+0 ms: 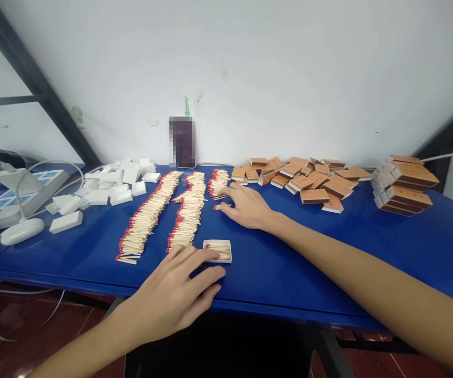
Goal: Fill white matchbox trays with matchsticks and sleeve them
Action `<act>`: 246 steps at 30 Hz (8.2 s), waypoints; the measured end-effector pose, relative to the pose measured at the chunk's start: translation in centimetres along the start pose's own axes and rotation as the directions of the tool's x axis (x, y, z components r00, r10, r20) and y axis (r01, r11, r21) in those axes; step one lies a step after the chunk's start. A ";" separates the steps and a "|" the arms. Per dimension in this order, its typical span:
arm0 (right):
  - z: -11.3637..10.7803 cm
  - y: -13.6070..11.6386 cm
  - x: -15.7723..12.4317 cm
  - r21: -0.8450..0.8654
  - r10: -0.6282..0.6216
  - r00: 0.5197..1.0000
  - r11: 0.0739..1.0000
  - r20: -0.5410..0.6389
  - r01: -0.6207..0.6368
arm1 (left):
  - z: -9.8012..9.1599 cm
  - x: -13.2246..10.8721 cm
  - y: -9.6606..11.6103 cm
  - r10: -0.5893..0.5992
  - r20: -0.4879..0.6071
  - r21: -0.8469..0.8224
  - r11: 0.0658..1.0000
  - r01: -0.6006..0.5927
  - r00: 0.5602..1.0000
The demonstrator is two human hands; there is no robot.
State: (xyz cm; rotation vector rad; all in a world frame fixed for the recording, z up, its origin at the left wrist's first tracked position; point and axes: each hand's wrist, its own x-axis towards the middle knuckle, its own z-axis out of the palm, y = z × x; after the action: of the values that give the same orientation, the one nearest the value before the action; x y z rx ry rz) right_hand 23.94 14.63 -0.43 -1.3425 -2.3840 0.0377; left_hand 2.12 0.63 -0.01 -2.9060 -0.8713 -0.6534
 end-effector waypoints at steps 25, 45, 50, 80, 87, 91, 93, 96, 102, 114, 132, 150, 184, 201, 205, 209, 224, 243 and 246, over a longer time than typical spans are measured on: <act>0.0 0.0 0.0 -0.016 0.004 1.000 1.000 0.005 -0.004 | 0.0 -0.1 0.0 0.001 -0.006 0.011 1.000 -0.001 1.000; 0.0 -0.1 0.1 -0.026 0.049 0.998 0.998 0.032 -0.048 | 0.1 -0.1 -0.1 -0.002 0.019 -0.007 1.000 0.003 1.000; 0.0 -0.1 0.1 -0.021 0.050 0.998 0.999 0.037 -0.049 | 0.1 -0.2 -0.1 -0.013 0.033 -0.013 1.000 0.013 0.999; -0.1 -0.2 0.1 0.000 0.016 1.000 1.000 0.027 -0.016 | -0.1 -0.1 0.0 -0.005 0.014 0.001 1.000 0.005 1.000; -0.1 0.0 0.1 0.018 -0.001 1.000 1.000 0.010 0.001 | 0.0 0.0 0.0 0.001 0.008 0.007 1.000 -0.001 1.000; -0.1 0.0 0.1 0.026 -0.010 1.000 1.000 0.005 0.010 | 0.0 -0.1 -0.1 0.004 0.002 0.006 1.000 -0.004 1.000; -0.1 0.0 0.1 0.027 -0.011 1.000 1.000 0.004 0.011 | 0.0 -0.1 -0.1 0.006 0.001 0.003 1.000 -0.006 1.000; -0.1 0.0 0.1 0.025 -0.010 1.000 1.000 0.003 0.009 | 0.0 -0.1 0.0 0.002 0.006 0.004 1.000 -0.002 1.000; 0.0 0.0 0.0 0.020 -0.017 1.000 1.000 0.003 0.017 | 0.0 0.0 0.0 0.004 -0.002 0.005 1.000 -0.004 1.000; 0.0 0.1 0.0 0.031 -0.033 0.999 0.999 -0.001 0.033 | 0.0 0.0 0.0 0.005 -0.007 0.017 1.000 -0.004 1.000; -0.1 0.0 0.0 0.026 -0.038 0.999 0.999 0.001 0.038 | -0.1 0.0 0.0 -0.001 0.000 0.018 1.000 0.001 1.000; 0.0 0.1 0.0 -0.011 -0.013 1.000 1.000 0.001 0.013 | 0.0 0.0 -0.1 0.001 0.010 0.000 1.000 -0.001 1.000; 0.1 0.1 0.0 0.008 -0.004 0.999 1.000 -0.040 0.004 | 0.1 -0.1 -0.1 -0.002 0.015 -0.001 1.000 0.002 1.000; 0.0 0.3 0.2 0.103 -0.008 1.000 0.995 -0.016 0.009 | 0.1 -0.1 0.0 -0.040 0.021 -0.043 0.998 0.041 0.999; -0.3 0.3 0.2 0.145 0.004 1.000 0.989 0.020 -0.006 | 0.0 -0.2 0.0 -0.053 0.017 -0.035 0.998 0.053 0.998; -0.5 0.3 0.1 0.166 -0.011 0.999 0.986 0.046 0.003 | 0.0 -0.2 0.0 -0.045 0.013 -0.038 0.998 0.046 0.999; -0.3 0.2 -0.2 0.122 -0.042 0.998 0.992 0.042 0.036 | 0.2 -0.4 0.0 -0.022 0.013 -0.025 0.999 0.022 1.000; -0.2 0.1 -0.2 0.070 -0.057 0.998 0.996 0.021 0.055 | 0.3 -0.1 -0.2 0.043 0.039 -0.009 0.999 -0.042 0.998; -0.2 0.2 -0.2 0.075 -0.059 0.998 0.996 0.019 0.058 | 0.3 -0.1 -0.2 0.044 0.040 -0.013 0.999 -0.043 0.998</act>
State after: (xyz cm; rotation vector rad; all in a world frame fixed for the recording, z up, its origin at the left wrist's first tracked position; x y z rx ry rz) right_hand 24.21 14.56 -0.34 -1.2440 -2.4138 0.1235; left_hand 2.05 0.81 -0.32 -2.9499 -0.8082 -0.6017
